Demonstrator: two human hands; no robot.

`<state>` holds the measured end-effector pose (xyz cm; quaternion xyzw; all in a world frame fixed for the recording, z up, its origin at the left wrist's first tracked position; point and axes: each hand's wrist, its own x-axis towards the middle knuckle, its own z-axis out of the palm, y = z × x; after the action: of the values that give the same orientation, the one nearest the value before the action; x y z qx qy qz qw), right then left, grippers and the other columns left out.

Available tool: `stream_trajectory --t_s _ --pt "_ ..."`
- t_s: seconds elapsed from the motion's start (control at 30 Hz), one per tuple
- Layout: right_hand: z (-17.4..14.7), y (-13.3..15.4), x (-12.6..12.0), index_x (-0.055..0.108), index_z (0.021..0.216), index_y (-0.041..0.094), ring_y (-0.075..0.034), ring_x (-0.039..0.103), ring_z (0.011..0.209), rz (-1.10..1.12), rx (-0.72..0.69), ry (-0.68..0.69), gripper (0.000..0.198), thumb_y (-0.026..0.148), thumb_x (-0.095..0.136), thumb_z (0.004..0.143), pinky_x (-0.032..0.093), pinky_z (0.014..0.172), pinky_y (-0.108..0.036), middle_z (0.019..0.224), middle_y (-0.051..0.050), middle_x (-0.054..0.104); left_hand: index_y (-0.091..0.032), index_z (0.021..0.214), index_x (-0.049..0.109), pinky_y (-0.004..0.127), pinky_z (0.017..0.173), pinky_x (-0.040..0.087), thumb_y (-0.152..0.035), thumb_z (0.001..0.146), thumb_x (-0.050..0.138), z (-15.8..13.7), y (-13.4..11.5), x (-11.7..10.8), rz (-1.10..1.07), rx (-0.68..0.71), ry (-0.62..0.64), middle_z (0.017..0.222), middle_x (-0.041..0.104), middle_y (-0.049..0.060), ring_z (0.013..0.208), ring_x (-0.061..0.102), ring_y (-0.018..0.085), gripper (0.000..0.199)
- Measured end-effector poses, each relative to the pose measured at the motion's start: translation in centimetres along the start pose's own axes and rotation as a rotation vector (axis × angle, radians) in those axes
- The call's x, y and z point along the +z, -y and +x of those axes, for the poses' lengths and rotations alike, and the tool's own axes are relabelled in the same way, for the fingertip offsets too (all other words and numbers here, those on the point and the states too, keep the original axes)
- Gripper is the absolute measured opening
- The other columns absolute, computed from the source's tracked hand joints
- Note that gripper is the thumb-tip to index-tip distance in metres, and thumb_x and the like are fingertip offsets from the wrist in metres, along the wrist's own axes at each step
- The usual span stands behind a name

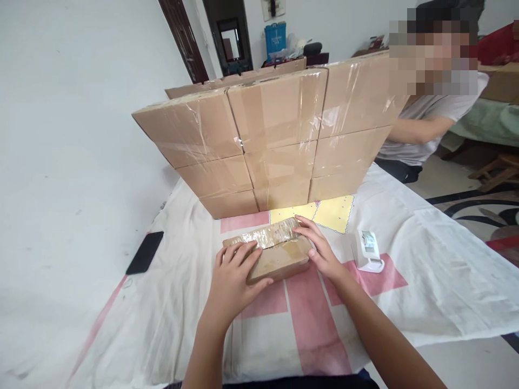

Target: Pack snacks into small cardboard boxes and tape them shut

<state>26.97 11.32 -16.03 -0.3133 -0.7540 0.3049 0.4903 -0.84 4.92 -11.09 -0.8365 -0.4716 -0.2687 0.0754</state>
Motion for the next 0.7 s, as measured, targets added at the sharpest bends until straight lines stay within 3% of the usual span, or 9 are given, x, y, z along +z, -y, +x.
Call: stream_trajectory --t_s 0.1,0.23,0.33,0.4,0.47,0.57,0.63,0.7 --pt "-0.1 -0.3 -0.2 0.05 0.146 0.031 -0.034 0.033 0.15 -0.01 -0.005 -0.018 0.063 0.07 0.039 0.098 0.03 0.121 -0.057 0.161 -0.011 0.036 -0.03 0.132 0.064 0.048 0.094 0.041 -0.057 0.082 0.074 0.2 0.1 0.3 0.007 -0.019 0.01 0.135 0.067 0.007 0.112 0.059 0.034 0.057" --pt "0.1 -0.8 -0.6 0.047 0.148 0.031 -0.035 0.036 0.147 -0.048 -0.03 -0.091 0.063 0.069 0.037 0.098 0.037 0.115 -0.06 0.157 -0.013 0.041 -0.029 0.13 0.065 0.048 0.098 0.042 -0.052 0.087 0.072 0.6 0.4 -0.3 0.042 -0.076 0.119 0.14 0.064 0.006 0.118 0.058 0.032 0.049" --pt "0.1 -0.2 -1.9 0.053 0.142 0.03 -0.034 0.045 0.14 -0.143 -0.022 -0.231 0.048 0.054 0.043 0.102 0.045 0.108 -0.058 0.149 -0.013 0.049 -0.027 0.131 0.065 0.048 0.101 0.043 -0.051 0.088 0.072 0.9 0.7 -0.9 0.074 -0.058 0.18 0.142 0.062 0.007 0.123 0.056 0.031 0.05" --pt "-0.4 0.8 -3.4 0.061 0.131 0.03 -0.032 0.05 0.135 -0.226 0.013 -0.393 0.035 0.043 0.051 0.1 0.048 0.104 -0.054 0.141 -0.012 0.056 -0.026 0.134 0.063 0.048 0.101 0.044 -0.05 0.088 0.072 0.9 0.8 -1.2 0.101 -0.037 0.203 0.143 0.061 0.006 0.124 0.056 0.031 0.052" --pt "-1.6 1.7 -5.3 0.067 0.116 0.028 -0.03 0.057 0.127 -0.255 0.077 -0.603 0.024 0.038 0.056 0.098 0.051 0.1 -0.051 0.132 -0.01 0.06 -0.027 0.137 0.06 0.047 0.1 0.045 -0.047 0.09 0.07 0.7 0.8 -1.6 0.136 -0.025 0.238 0.146 0.06 0.006 0.125 0.056 0.031 0.052" --pt "-4.7 2.6 -8.6 0.068 0.103 0.026 -0.025 0.065 0.106 -0.123 0.222 -0.888 0.017 0.037 0.057 0.095 0.057 0.087 -0.044 0.12 -0.007 0.063 -0.028 0.141 0.056 0.047 0.098 0.046 -0.043 0.093 0.066 0.8 0.0 -2.3 0.194 -0.009 0.288 0.147 0.058 0.005 0.124 0.057 0.032 0.051" --pt "-7.0 2.7 -10.4 0.067 0.099 0.025 -0.022 0.067 0.096 0.021 0.349 -0.973 0.017 0.038 0.057 0.094 0.06 0.077 -0.04 0.114 -0.005 0.063 -0.027 0.141 0.055 0.049 0.098 0.045 -0.043 0.093 0.064 1.3 -1.2 -2.7 0.214 0.02 0.291 0.146 0.059 0.006 0.124 0.057 0.033 0.051" --pt "-8.9 2.7 -11.8 0.066 0.097 0.025 -0.022 0.068 0.092 0.103 0.486 -0.963 0.019 0.042 0.057 0.092 0.06 0.072 -0.038 0.109 -0.005 0.063 -0.024 0.141 0.054 0.051 0.1 0.043 -0.042 0.093 0.064 2.3 -3.1 -2.6 0.205 0.074 0.249 0.146 0.058 0.009 0.126 0.055 0.036 0.052"
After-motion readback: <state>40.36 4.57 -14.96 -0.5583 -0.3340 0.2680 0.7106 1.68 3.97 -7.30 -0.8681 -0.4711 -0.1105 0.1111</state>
